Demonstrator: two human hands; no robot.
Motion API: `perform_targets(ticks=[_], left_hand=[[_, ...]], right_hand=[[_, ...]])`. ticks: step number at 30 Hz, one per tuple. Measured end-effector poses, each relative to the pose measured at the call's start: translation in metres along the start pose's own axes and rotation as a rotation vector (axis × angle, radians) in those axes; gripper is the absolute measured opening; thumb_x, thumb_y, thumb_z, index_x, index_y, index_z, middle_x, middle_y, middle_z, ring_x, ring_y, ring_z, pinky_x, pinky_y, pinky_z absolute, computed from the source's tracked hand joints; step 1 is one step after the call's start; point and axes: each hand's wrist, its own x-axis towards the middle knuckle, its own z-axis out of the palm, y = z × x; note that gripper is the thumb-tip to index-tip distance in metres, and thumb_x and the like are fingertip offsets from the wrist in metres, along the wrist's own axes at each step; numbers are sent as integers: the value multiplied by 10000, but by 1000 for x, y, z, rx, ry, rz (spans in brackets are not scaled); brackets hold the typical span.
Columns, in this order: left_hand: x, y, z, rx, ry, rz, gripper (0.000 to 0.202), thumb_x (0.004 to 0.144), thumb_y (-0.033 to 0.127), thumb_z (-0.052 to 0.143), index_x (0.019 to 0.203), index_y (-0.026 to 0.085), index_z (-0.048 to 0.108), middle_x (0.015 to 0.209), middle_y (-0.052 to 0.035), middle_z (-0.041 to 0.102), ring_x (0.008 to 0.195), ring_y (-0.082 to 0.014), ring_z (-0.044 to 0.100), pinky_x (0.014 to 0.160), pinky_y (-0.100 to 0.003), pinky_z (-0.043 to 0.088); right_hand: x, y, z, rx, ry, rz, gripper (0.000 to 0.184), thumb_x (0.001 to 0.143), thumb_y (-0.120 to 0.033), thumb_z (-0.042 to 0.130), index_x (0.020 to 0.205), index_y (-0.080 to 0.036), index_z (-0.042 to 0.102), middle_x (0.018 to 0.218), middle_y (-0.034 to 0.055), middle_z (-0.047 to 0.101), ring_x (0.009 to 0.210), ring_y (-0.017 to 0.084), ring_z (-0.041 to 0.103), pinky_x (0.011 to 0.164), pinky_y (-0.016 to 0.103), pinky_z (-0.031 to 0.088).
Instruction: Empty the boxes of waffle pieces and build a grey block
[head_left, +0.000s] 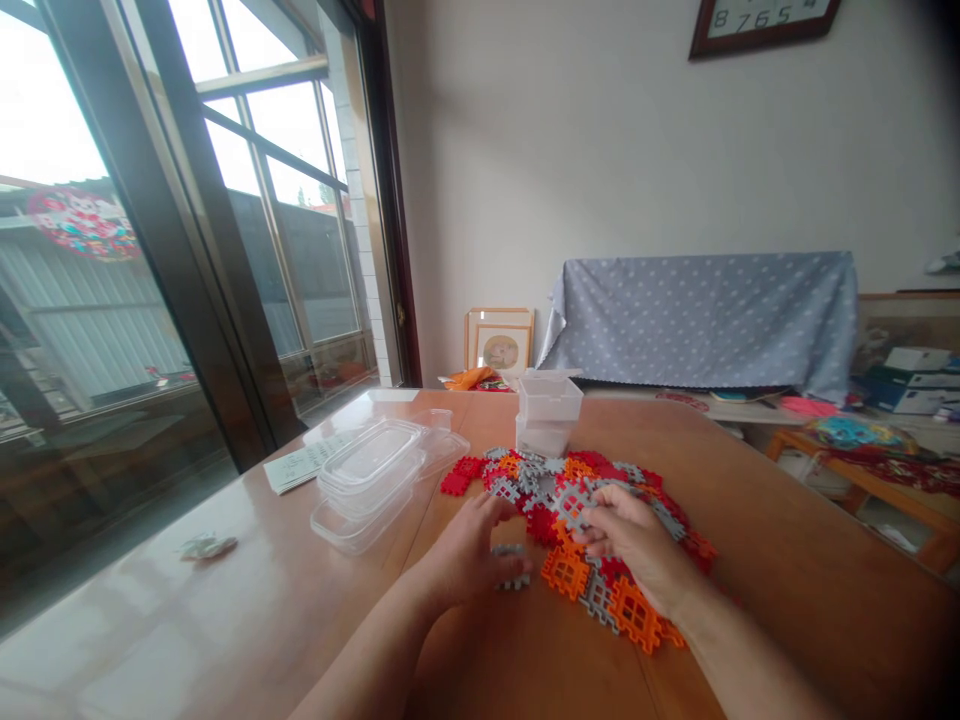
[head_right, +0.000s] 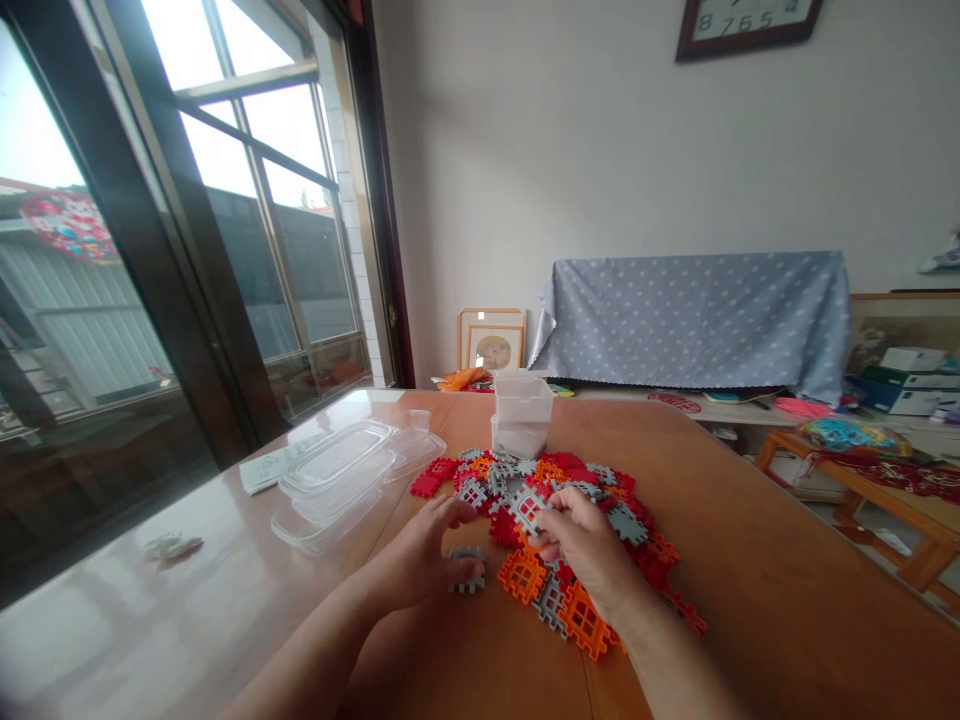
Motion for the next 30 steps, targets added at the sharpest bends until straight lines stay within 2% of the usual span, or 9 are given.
perform_targets(ticks=[3, 6, 13, 17, 22, 26, 30], left_hand=[[2, 7, 4, -43, 97, 60, 492, 792, 470, 791, 1157, 213, 584, 1117, -85, 642, 1001, -231, 590, 881, -356, 493], [2, 15, 8, -36, 127, 90, 527, 774, 496, 808, 1161, 225, 575, 1114, -83, 647, 994, -233, 591, 857, -349, 490], [4, 22, 13, 2, 131, 33, 488, 747, 429, 819, 1125, 229, 584, 1086, -79, 662, 1021, -260, 605, 862, -366, 489], [4, 20, 7, 25, 123, 56, 402, 765, 360, 781, 1095, 220, 600, 1060, -73, 652, 998, -248, 602, 854, -354, 487], [-3, 9, -13, 81, 135, 43, 395, 753, 284, 759, 1110, 214, 604, 1104, -75, 637, 1021, -244, 582, 915, -375, 475], [-9, 10, -20, 103, 14, -40, 391, 695, 229, 761, 1058, 216, 616, 1086, -61, 656, 989, -241, 590, 877, -366, 487], [-11, 15, -17, 105, -74, -75, 361, 690, 236, 733, 1030, 212, 614, 1067, -52, 670, 925, -222, 604, 816, -336, 495]], right_hand=[[-9, 0, 13, 94, -110, 25, 280, 794, -448, 707, 876, -242, 535, 862, 1, 700, 897, 239, 728, 777, 339, 553], [-14, 5, 23, 139, -203, 5, 293, 811, -470, 711, 884, -239, 546, 917, 7, 711, 931, 248, 723, 841, 381, 569], [-16, 14, 28, 153, -285, -5, 287, 854, -471, 717, 899, -234, 563, 889, -17, 672, 932, 226, 685, 841, 380, 564], [-18, 11, 28, 130, -335, -7, 336, 858, -537, 706, 939, -231, 591, 935, 0, 695, 1001, 242, 684, 877, 385, 551], [-13, 9, 22, 37, -241, -15, 433, 864, -628, 649, 1000, -219, 618, 1011, 58, 746, 971, 248, 714, 870, 385, 528], [-6, 13, 17, -35, -139, -31, 456, 845, -650, 643, 960, -210, 621, 925, 59, 751, 872, 231, 714, 797, 367, 521], [-1, 18, 15, -60, -117, -45, 420, 852, -621, 642, 952, -213, 639, 883, 47, 751, 864, 228, 713, 779, 356, 516]])
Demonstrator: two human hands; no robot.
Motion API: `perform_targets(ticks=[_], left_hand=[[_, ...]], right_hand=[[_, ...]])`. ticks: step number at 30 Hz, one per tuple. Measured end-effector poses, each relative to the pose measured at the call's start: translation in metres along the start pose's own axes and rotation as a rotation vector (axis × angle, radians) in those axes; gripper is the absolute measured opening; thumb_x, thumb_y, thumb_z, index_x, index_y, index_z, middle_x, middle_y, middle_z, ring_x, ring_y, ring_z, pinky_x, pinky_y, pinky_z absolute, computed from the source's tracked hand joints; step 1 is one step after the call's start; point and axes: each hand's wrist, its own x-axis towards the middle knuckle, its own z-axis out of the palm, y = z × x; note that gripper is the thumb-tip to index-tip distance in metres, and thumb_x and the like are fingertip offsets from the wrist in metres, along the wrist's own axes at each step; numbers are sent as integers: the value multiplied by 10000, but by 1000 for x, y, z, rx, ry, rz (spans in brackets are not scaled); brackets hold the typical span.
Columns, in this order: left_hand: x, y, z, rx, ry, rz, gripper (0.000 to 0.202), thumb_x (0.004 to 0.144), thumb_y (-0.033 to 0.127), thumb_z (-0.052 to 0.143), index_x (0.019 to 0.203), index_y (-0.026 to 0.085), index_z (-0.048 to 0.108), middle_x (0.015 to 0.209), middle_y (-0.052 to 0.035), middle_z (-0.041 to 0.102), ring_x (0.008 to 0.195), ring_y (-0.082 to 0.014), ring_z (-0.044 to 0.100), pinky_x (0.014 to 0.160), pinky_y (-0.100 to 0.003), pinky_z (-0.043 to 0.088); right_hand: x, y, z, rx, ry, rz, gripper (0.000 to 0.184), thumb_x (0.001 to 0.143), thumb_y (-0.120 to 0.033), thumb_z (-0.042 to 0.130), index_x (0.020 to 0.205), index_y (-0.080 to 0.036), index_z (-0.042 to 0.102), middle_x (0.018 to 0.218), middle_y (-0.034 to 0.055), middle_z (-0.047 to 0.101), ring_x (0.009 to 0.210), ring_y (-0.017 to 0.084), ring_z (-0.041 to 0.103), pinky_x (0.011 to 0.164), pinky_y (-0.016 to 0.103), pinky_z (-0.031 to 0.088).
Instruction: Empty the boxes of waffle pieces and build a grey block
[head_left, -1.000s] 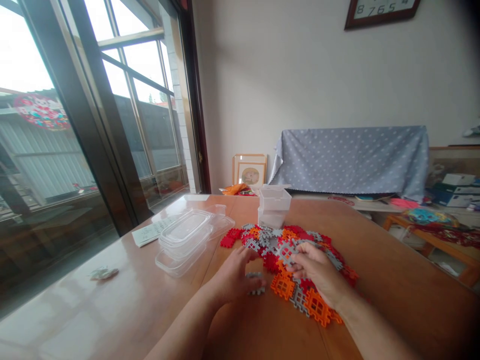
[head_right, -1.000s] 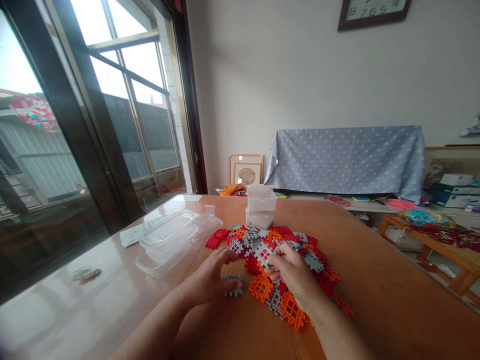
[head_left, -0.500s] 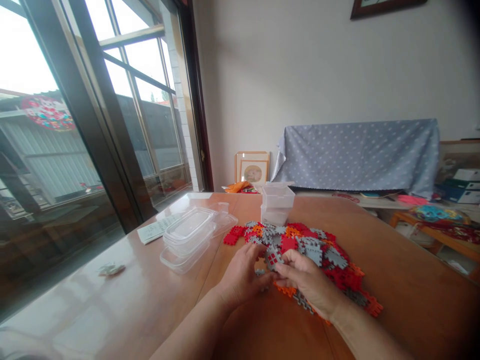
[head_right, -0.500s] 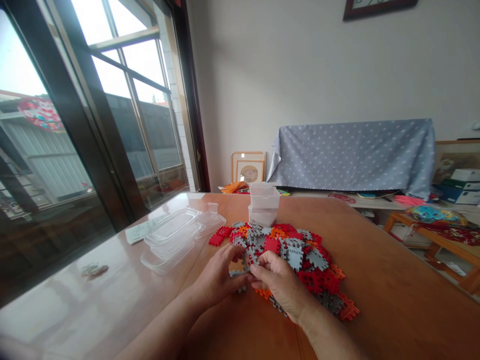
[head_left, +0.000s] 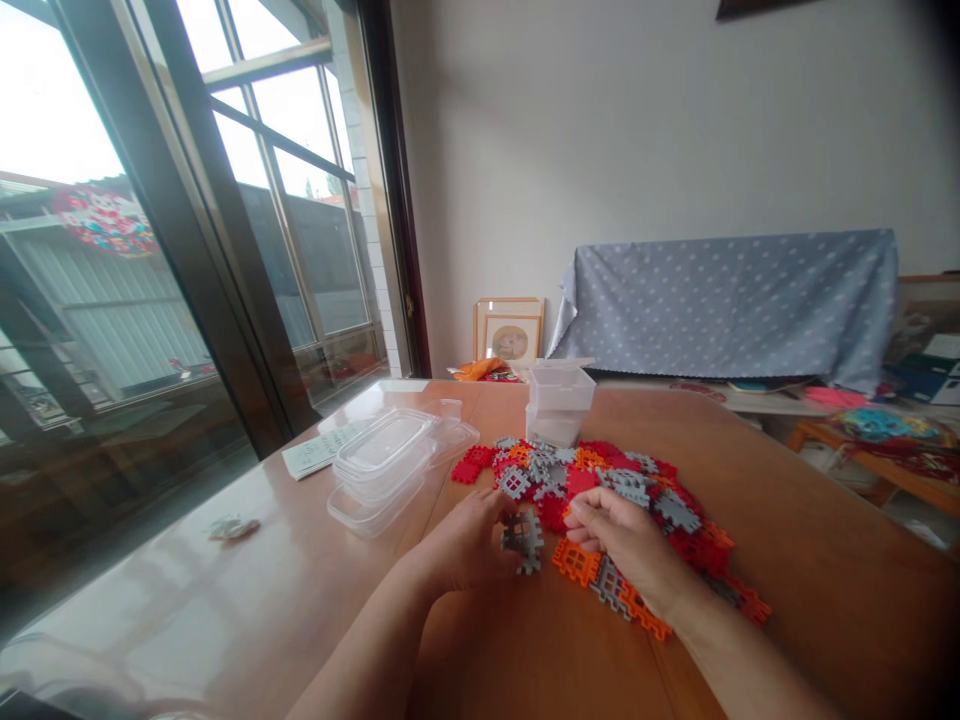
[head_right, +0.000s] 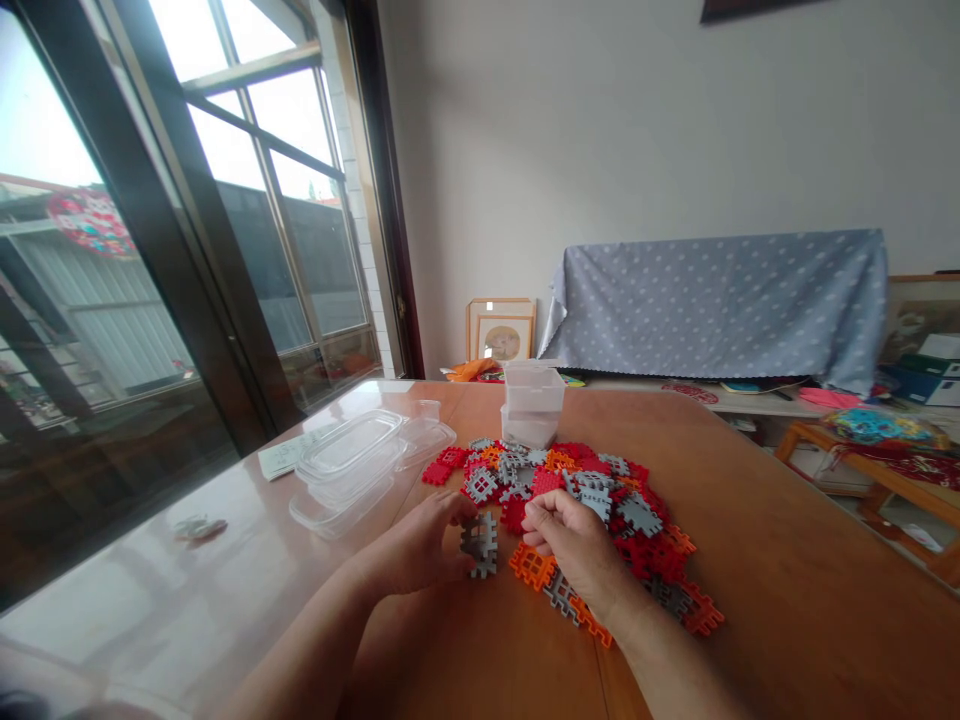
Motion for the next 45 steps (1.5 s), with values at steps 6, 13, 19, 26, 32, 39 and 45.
perform_targets(ticks=[6, 13, 19, 26, 32, 39, 45], left_hand=[[2, -6, 3, 78, -88, -62, 407, 650, 301, 769, 1029, 235, 638, 1041, -52, 664, 918, -250, 603, 759, -329, 488], [4, -10, 6, 118, -106, -39, 439, 636, 315, 776, 1044, 241, 630, 995, -44, 650, 902, -247, 596, 749, -317, 481], [4, -10, 6, 115, -116, -30, 429, 645, 295, 759, 1050, 236, 633, 1018, -51, 649, 919, -246, 589, 771, -319, 480], [3, -10, 7, 157, -110, 0, 434, 666, 295, 753, 1082, 244, 644, 1012, -42, 652, 938, -247, 590, 799, -325, 478], [2, -13, 6, 103, -77, -27, 471, 693, 365, 784, 1120, 231, 635, 1115, -63, 664, 992, -270, 607, 837, -358, 489], [23, -41, 18, 97, 198, 14, 205, 895, 190, 508, 1020, 216, 669, 1090, -73, 679, 1042, -246, 608, 950, -394, 470], [35, -51, 27, 144, 173, 44, 271, 944, 220, 493, 1122, 270, 691, 1284, -39, 669, 1223, -256, 554, 1081, -419, 411]], right_hand=[[2, 6, -1, -15, 5, -33, 387, 879, -588, 626, 971, -213, 654, 914, 51, 762, 864, 229, 717, 779, 359, 517], [2, 4, -1, -11, 35, -20, 357, 889, -558, 628, 959, -208, 633, 890, 48, 756, 836, 214, 701, 765, 348, 511], [0, 2, -1, -8, 34, -22, 355, 891, -555, 624, 948, -204, 630, 890, 51, 750, 838, 214, 695, 765, 353, 507], [2, 5, -1, -11, 41, -32, 375, 870, -564, 642, 949, -197, 639, 878, 59, 755, 826, 218, 699, 751, 347, 510], [3, 2, -1, 5, 58, -26, 384, 865, -578, 641, 931, -200, 636, 883, 59, 755, 826, 211, 696, 748, 335, 515], [5, 2, -2, 14, 102, -43, 387, 863, -579, 638, 923, -197, 642, 857, 60, 753, 783, 196, 685, 716, 317, 516], [14, 7, -20, -75, 235, -90, 381, 865, -569, 607, 949, -201, 659, 846, 58, 747, 752, 207, 685, 697, 324, 525]])
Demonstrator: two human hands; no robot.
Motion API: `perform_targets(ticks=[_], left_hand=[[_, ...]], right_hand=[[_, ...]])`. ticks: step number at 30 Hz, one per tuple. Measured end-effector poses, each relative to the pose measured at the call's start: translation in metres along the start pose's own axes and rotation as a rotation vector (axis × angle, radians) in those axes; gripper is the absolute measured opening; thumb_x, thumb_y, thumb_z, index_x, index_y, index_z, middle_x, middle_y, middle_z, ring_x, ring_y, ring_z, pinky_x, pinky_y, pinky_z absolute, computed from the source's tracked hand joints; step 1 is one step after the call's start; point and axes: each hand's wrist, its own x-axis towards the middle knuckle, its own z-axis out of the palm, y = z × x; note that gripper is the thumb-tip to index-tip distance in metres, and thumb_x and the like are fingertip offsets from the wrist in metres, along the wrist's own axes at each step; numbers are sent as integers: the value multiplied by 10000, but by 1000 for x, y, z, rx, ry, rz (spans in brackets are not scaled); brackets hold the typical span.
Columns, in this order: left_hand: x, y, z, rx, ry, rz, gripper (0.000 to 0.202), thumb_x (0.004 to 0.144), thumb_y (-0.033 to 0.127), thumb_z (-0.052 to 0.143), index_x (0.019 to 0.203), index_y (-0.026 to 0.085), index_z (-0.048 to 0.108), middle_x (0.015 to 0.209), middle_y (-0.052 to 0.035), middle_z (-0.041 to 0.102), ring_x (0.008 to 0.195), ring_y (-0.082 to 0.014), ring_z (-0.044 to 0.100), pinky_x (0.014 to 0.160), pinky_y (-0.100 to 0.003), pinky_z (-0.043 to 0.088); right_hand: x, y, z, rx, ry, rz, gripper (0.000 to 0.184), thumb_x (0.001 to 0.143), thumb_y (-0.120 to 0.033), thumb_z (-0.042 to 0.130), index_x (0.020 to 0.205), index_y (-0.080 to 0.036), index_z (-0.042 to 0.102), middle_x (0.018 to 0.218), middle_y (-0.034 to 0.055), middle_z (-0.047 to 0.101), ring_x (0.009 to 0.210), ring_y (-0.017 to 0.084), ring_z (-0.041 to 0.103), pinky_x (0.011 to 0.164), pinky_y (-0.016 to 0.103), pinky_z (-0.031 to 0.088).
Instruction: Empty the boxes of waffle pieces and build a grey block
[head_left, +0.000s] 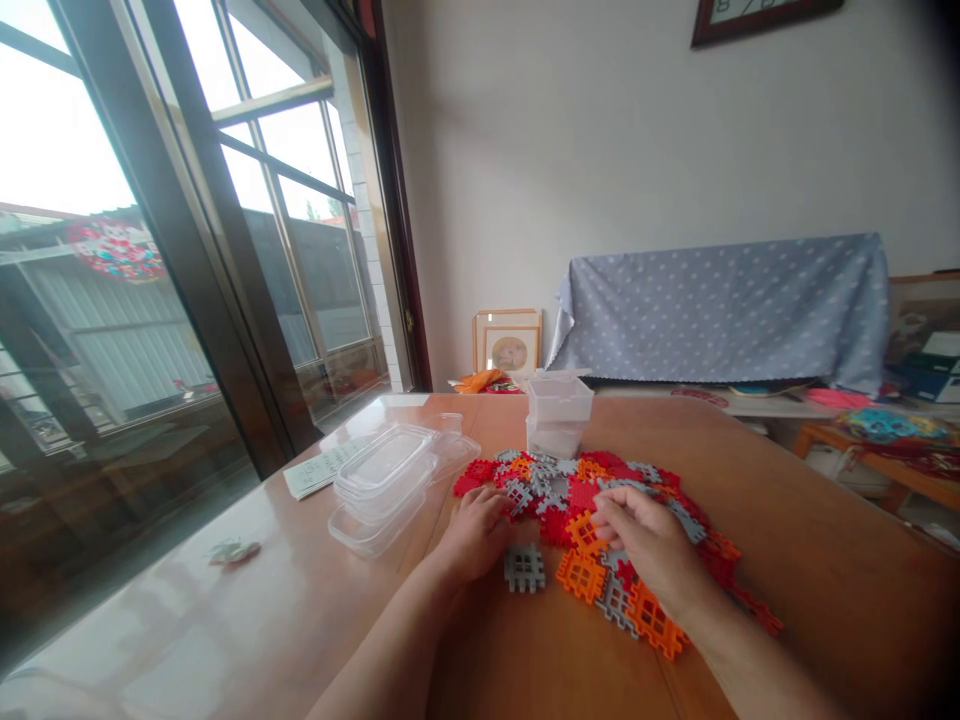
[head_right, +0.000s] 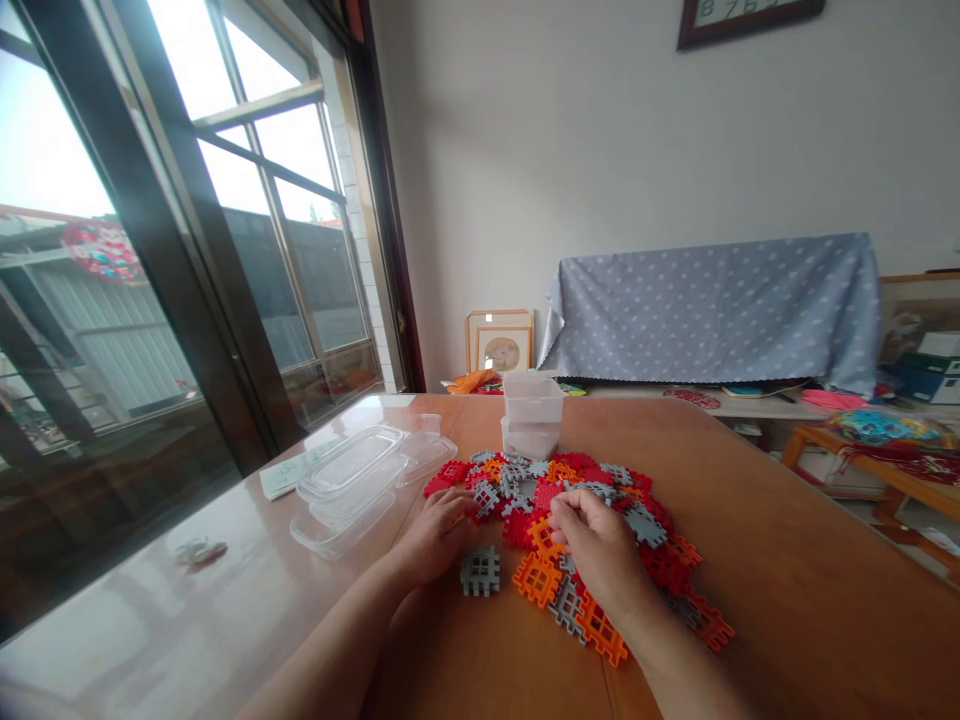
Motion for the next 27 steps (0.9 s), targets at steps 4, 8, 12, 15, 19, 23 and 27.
perform_targets(ticks=[4, 8, 12, 15, 19, 23, 27], left_hand=[[0, -1, 4, 3, -10, 23, 265, 979, 289, 486, 1154, 285, 685, 1284, -31, 677, 1230, -256, 552, 1104, -426, 399], [-1, 1, 4, -20, 31, 36, 269, 1007, 314, 443, 1113, 243, 679, 1197, -73, 688, 1135, -248, 599, 1036, -406, 450], [-1, 8, 1, -56, 42, 49, 276, 1018, 326, 429, 1088, 233, 680, 1126, -85, 690, 1081, -249, 614, 975, -391, 476], [-1, 14, 0, -88, 26, 76, 288, 1022, 326, 421, 1054, 227, 690, 1075, -89, 695, 1044, -249, 620, 956, -385, 477], [-2, 19, -1, -118, 9, 66, 280, 1012, 328, 442, 1059, 222, 698, 1053, -91, 698, 1014, -249, 621, 924, -371, 481], [-4, 22, -2, -127, -15, 35, 282, 1006, 355, 457, 1053, 214, 697, 1038, -92, 694, 1007, -254, 617, 897, -361, 486], [-6, 25, -3, -123, -14, 29, 271, 1002, 367, 470, 1027, 221, 697, 1018, -81, 693, 1000, -254, 611, 893, -354, 483]], right_hand=[[13, 7, -15, -176, 188, -134, 356, 850, -524, 588, 990, -210, 680, 862, 50, 750, 759, 213, 682, 710, 330, 527], [18, 7, -28, -337, 309, -227, 318, 843, -459, 573, 1033, -233, 693, 967, 56, 764, 886, 227, 701, 816, 342, 522], [22, 5, -44, -455, 377, -227, 312, 851, -420, 541, 1069, -260, 697, 1000, 46, 764, 894, 230, 705, 783, 333, 522], [28, 5, -57, -553, 412, -213, 322, 862, -366, 518, 1121, -274, 685, 1050, 44, 757, 927, 230, 700, 785, 330, 519], [32, 10, -65, -790, 299, -190, 424, 859, -351, 538, 1260, -263, 646, 1148, 66, 746, 1013, 262, 672, 855, 365, 503], [32, 20, -57, -1054, 161, -157, 616, 837, -459, 610, 1416, -256, 552, 1342, 98, 669, 1230, 346, 568, 962, 452, 449], [35, 32, -53, -1148, 121, -138, 666, 813, -460, 646, 1440, -265, 533, 1405, 113, 627, 1257, 366, 537, 962, 480, 420]])
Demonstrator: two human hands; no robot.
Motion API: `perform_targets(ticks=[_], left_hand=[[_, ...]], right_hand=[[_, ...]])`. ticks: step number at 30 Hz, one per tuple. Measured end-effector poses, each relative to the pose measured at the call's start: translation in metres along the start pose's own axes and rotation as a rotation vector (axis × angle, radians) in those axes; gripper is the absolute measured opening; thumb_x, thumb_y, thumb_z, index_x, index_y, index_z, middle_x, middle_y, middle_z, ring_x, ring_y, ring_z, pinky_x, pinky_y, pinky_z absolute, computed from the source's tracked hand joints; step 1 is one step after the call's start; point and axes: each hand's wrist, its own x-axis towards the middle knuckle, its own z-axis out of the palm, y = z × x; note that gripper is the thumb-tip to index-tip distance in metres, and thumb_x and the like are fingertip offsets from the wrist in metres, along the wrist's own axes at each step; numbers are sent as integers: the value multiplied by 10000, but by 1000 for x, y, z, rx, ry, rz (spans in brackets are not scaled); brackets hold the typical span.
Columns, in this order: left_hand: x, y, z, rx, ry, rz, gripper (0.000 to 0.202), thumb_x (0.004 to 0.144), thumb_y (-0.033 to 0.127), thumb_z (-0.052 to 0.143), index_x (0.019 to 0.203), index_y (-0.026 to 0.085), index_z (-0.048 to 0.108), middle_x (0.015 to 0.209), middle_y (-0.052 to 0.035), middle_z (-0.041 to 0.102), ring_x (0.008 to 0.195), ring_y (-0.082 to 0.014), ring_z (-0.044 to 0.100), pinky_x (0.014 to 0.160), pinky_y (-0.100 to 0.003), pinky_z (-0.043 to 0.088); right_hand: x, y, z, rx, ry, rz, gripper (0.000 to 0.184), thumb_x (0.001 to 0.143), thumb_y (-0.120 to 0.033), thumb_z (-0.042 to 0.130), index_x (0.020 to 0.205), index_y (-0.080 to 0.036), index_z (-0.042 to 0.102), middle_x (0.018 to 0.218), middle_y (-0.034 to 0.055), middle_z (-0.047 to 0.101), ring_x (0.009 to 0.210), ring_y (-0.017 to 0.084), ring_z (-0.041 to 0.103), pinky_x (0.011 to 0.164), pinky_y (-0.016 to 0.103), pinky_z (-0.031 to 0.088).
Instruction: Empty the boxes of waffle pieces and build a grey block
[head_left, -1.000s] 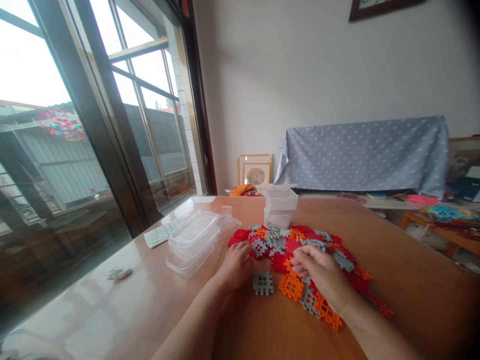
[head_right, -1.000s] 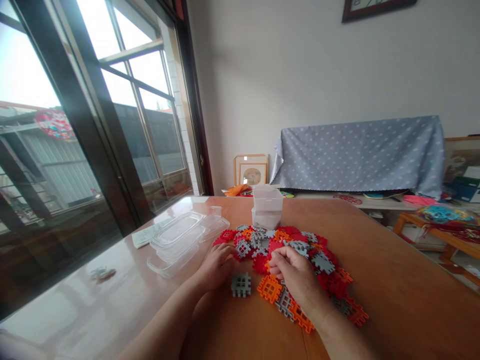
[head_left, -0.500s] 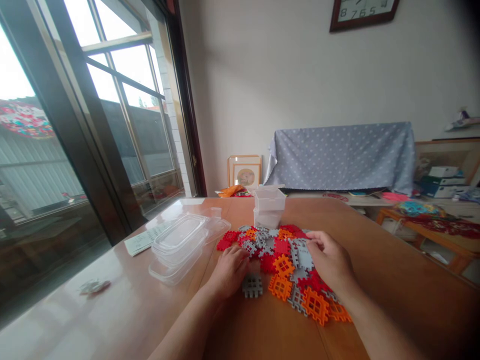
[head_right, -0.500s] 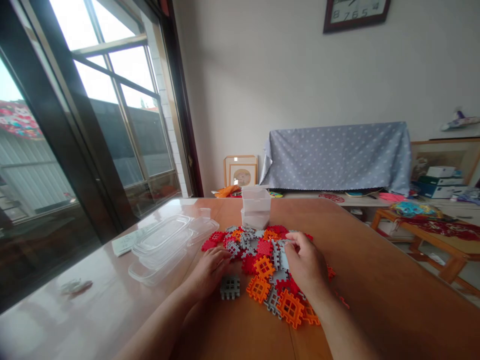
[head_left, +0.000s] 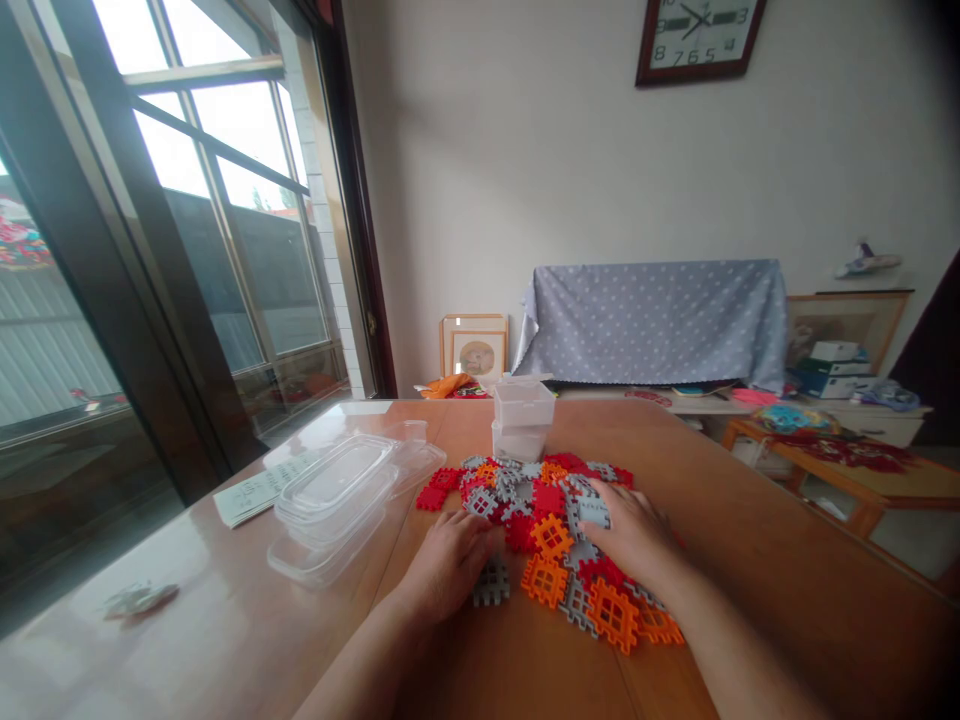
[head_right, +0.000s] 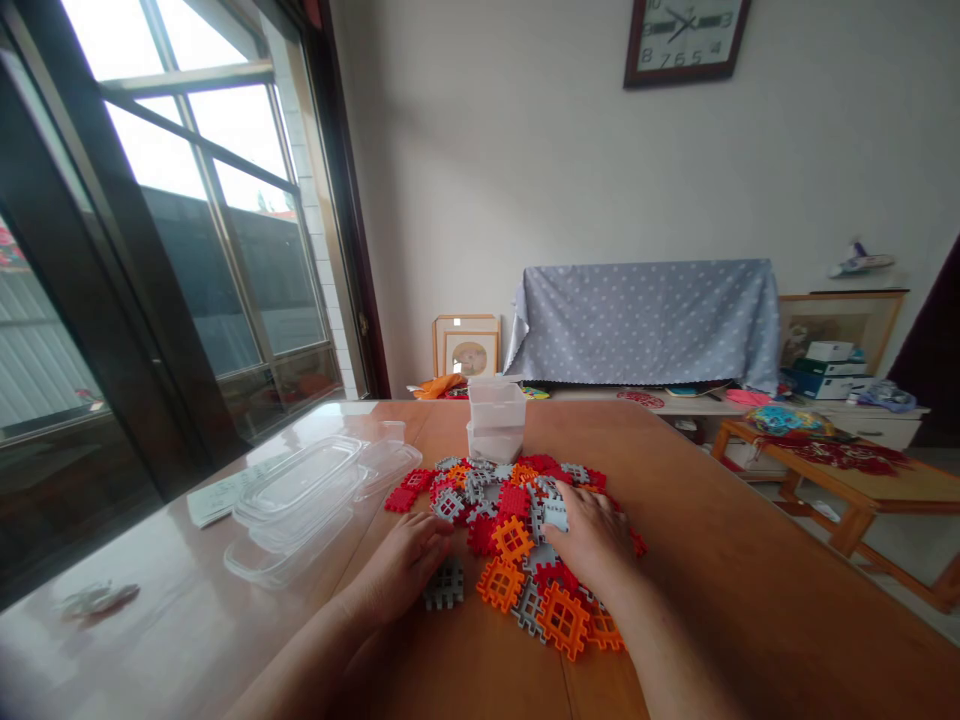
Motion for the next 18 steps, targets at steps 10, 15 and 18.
perform_targets(ticks=[10, 15, 18], left_hand=[[-1, 1, 2, 14, 4, 12, 232, 991, 369, 503, 1040, 242, 691, 1042, -62, 700, 993, -243, 612, 894, -348, 464], [-1, -1, 3, 13, 17, 12, 217, 977, 361, 524, 1045, 245, 693, 1030, -55, 702, 979, -241, 615, 898, -350, 462], [-1, -2, 3, 21, 23, 7, 219, 973, 357, 530, 1058, 241, 695, 1033, -59, 701, 994, -245, 615, 899, -346, 466]], right_hand=[[5, 3, 7, 233, 125, -101, 394, 770, -230, 608, 1145, -262, 724, 1142, 65, 746, 1090, 280, 635, 933, 377, 466], [6, 1, 0, 533, 133, 6, 305, 793, -320, 583, 1062, -260, 716, 973, 15, 770, 880, 220, 697, 786, 307, 517], [6, 1, -3, 568, 146, 47, 305, 814, -390, 580, 1059, -250, 696, 875, 6, 754, 788, 207, 686, 724, 296, 509]])
